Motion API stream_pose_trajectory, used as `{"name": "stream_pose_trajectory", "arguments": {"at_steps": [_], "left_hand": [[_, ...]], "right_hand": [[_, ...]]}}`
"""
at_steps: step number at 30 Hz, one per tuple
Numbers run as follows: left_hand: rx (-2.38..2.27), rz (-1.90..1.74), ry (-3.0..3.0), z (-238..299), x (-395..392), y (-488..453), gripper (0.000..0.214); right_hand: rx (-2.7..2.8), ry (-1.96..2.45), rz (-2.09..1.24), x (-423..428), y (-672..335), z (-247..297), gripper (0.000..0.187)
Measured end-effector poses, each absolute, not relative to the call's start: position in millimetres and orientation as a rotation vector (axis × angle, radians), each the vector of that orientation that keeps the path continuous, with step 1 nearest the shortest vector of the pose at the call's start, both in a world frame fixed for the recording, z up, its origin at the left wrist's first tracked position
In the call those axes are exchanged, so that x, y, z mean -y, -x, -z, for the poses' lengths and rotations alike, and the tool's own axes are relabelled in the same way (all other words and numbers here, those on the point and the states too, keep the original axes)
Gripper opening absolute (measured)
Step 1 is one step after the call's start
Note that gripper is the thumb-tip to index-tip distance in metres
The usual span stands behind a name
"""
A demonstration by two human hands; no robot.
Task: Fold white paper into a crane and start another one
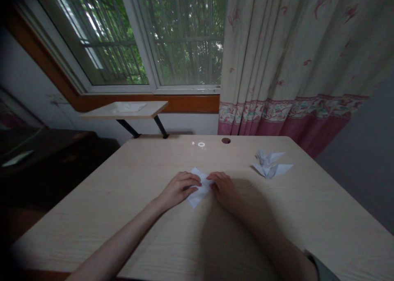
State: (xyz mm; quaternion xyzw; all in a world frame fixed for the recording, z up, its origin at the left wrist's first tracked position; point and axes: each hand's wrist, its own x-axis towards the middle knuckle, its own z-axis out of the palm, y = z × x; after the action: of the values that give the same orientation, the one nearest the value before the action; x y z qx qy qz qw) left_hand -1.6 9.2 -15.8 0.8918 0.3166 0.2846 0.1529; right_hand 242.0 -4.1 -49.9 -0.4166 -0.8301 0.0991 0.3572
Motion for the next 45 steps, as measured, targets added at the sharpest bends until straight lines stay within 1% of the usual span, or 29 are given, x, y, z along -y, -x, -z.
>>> {"name": "stream_pose_trajectory", "arguments": {"at_steps": [4, 8, 15, 20, 23, 30, 36, 38, 45], "left_hand": [[-0.893, -0.784, -2.642, 17.8, -9.3, 1.2, 0.019], [-0.911, -0.779, -2.664, 20.6, -10.3, 1.4, 0.018], [-0.928, -0.767, -2.700, 17.4, -7.7, 0.2, 0.022], [-0.946, -0.771, -2.720, 19.5, -8.7, 1.7, 0.037], [-0.972, -0.770, -2.724, 20.2, -9.6, 3.1, 0.041], [-1.020, -0.783, -2.731, 20.5, -11.2, 4.0, 0.039], [-0.992, -0.824, -2.674, 17.9, -5.3, -1.4, 0.014], [-0.988, -0.833, -2.672, 15.9, -3.1, -2.6, 0.015], [-0.956, -0.800, -2.745, 14.3, -0.9, -2.1, 0.024]], "right_hand": [[2.288, 1.092, -0.151, 5.5, -244.0, 53.2, 0.049], [2.349, 1.130, -0.040, 7.5, -244.1, 53.4, 0.053], [2.373, 1.194, -0.018, 9.1, -241.4, 48.5, 0.046], [2.354, 1.159, -0.040, 11.1, -241.1, 46.2, 0.041], [2.365, 1.107, -0.068, 12.8, -240.3, 42.3, 0.039], [2.295, 1.046, -0.103, 15.0, -239.8, 41.0, 0.037], [2.280, 1.067, -0.156, 15.1, -240.4, 41.9, 0.040], [2.260, 1.086, -0.162, 16.0, -239.4, 40.0, 0.038], [2.206, 1.104, -0.171, 18.9, -236.9, 36.2, 0.024]]}}
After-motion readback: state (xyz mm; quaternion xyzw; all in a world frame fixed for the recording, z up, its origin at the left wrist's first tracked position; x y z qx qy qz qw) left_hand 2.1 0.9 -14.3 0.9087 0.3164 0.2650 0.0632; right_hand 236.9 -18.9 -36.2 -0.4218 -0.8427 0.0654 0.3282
